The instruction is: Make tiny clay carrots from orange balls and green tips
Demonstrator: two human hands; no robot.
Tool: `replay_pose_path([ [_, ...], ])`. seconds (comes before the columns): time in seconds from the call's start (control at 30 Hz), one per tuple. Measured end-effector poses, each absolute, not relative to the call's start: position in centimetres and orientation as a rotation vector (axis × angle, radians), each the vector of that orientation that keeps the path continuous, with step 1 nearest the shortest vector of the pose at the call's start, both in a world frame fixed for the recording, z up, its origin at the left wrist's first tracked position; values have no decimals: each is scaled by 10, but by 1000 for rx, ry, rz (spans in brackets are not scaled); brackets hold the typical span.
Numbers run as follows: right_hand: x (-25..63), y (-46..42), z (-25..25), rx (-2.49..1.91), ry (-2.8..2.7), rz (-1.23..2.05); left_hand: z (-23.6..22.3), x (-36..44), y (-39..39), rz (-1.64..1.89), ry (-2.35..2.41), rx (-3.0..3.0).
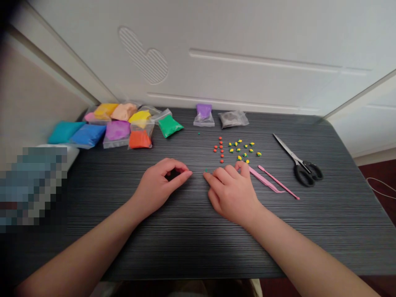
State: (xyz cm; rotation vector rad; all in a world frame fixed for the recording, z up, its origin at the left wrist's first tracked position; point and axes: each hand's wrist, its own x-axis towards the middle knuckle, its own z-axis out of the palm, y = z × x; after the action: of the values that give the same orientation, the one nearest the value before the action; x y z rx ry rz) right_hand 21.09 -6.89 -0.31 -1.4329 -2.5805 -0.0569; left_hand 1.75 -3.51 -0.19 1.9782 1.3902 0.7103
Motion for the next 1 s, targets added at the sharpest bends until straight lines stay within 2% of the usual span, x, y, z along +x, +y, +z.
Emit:
replay_pose_path([
  [1.0,210,-72,1,-1418,-2633,-126,-2,17,-35,707,1382,1986],
])
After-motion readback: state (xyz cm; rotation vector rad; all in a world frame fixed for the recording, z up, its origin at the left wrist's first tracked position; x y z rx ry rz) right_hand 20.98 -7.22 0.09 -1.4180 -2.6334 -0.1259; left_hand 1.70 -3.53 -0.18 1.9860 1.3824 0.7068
